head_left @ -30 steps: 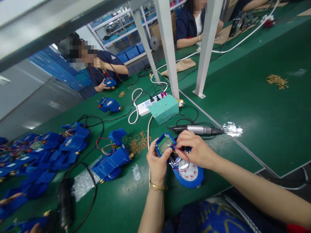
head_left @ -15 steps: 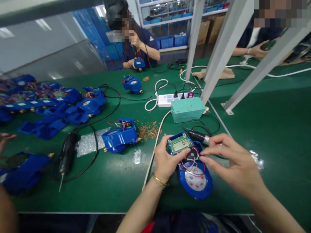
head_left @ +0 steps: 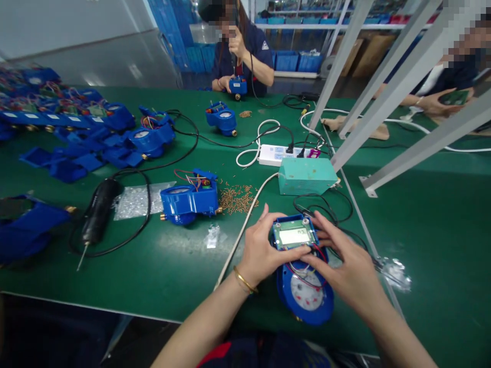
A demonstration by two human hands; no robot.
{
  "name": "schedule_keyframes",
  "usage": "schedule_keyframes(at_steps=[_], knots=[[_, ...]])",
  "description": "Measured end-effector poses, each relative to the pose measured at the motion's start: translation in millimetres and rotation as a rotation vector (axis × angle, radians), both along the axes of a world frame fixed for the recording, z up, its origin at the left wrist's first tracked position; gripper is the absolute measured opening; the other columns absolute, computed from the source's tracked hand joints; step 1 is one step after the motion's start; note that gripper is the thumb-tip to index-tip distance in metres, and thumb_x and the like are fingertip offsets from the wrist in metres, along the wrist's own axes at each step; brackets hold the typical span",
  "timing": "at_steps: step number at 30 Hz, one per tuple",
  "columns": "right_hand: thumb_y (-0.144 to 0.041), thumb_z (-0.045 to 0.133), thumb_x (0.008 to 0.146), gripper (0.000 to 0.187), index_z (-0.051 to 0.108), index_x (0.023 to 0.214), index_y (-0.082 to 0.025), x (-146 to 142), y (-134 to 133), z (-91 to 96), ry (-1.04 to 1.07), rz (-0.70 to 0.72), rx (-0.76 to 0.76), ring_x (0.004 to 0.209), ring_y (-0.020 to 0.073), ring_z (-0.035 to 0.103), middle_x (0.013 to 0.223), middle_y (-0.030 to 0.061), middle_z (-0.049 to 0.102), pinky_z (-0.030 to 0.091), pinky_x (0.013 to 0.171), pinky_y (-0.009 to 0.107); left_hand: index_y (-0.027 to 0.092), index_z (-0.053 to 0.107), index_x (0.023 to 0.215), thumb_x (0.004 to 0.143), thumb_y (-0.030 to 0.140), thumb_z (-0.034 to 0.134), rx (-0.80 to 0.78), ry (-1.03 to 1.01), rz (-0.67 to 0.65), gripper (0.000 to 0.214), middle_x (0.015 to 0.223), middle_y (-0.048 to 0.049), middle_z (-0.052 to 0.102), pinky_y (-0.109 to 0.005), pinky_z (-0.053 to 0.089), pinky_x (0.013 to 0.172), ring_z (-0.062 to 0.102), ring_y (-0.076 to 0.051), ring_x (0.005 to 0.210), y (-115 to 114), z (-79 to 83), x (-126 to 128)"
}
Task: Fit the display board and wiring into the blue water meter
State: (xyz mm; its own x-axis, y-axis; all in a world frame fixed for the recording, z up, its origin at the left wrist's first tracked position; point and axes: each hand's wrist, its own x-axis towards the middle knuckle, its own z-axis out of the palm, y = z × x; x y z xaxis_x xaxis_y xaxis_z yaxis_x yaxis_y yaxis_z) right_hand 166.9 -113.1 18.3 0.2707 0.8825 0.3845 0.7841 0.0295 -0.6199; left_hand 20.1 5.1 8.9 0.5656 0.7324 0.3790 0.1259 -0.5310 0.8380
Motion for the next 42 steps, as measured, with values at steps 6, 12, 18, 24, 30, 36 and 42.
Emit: schedule_keyframes(at_steps=[6,12,18,24,30,36,42], knots=[[-0.031,0.063,0.093,0.051,0.048,0.139,-0.016,-3.9,4.7,-10.8,0.017,-0.073,0.025,0.102,0.0193,0.069,0.124,0.0117,0.066,0.059,0.082,0.028,0.017,0.06,0.111,0.071,0.044,0.083,0.114,-0.081,-0.024,0.053,0.105,-0.0066,0.075,-0.051,0.038,0.12,0.075,-0.023,0.097,-1.6,-4.6,1.1],[-0.022,0.065,0.09,0.008,0.061,0.083,-0.021,-7.6,3.0,-4.6,-0.03,-0.04,0.043,0.089,0.0167,0.06,0.091,0.0023,0.063,0.048,0.079,0.028,0.015,0.059,0.114,0.068,0.039,0.087,0.127,-0.126,-0.017,0.059,0.105,-0.0066,0.075,-0.053,0.03,0.124,0.075,-0.02,0.094,-3.0,-14.1,3.2],[-0.015,0.063,0.09,0.021,0.056,0.07,-0.021,-3.1,0.7,-1.6,0.139,0.003,-0.028,0.09,0.0149,0.058,0.092,0.0003,0.063,0.043,0.08,0.026,0.015,0.061,0.112,0.067,0.042,0.087,0.03,-0.133,-0.054,0.059,0.104,-0.0068,0.075,-0.052,0.032,0.123,0.075,-0.02,0.092,-3.3,-14.1,5.3],[-0.015,0.063,0.085,0.017,0.06,0.07,-0.021,-3.5,0.4,-3.9,0.133,-0.033,-0.051,0.093,0.0178,0.058,0.098,0.0021,0.063,0.044,0.081,0.029,0.017,0.063,0.107,0.063,0.049,0.088,-0.108,-0.14,-0.043,0.059,0.099,-0.004,0.076,-0.051,0.037,0.12,0.075,-0.02,0.086,-4.6,-15.0,6.2],[-0.014,0.06,0.082,0.014,0.071,0.081,-0.023,-4.7,5.9,-6.4,0.059,-0.06,-0.042,0.094,0.0225,0.058,0.1,0.0053,0.063,0.047,0.081,0.036,0.019,0.065,0.105,0.054,0.05,0.092,-0.239,-0.071,-0.041,0.066,0.1,-0.0057,0.076,-0.048,0.043,0.115,0.073,-0.026,0.098,-2.8,-15.7,4.5],[-0.02,0.06,0.081,0.013,0.072,0.085,-0.022,-3.1,5.4,-18.1,-0.014,-0.116,-0.014,0.095,0.0255,0.058,0.101,0.0074,0.064,0.049,0.08,0.04,0.02,0.064,0.104,0.057,0.052,0.09,-0.25,-0.049,-0.125,0.063,0.101,-0.0044,0.075,-0.045,0.046,0.112,0.073,-0.025,0.1,-2.6,-12.9,2.2],[-0.035,0.064,0.085,0.013,0.067,0.092,-0.025,-0.4,12.0,-35.4,-0.009,-0.035,0.111,0.083,0.0263,0.063,0.099,0.0088,0.064,0.054,0.068,0.043,0.026,0.065,0.114,0.07,0.052,0.083,-0.19,0.162,-0.439,0.054,0.111,-0.0064,0.07,-0.044,0.051,0.107,0.069,-0.026,0.104,40.1,-3.4,-4.3]])
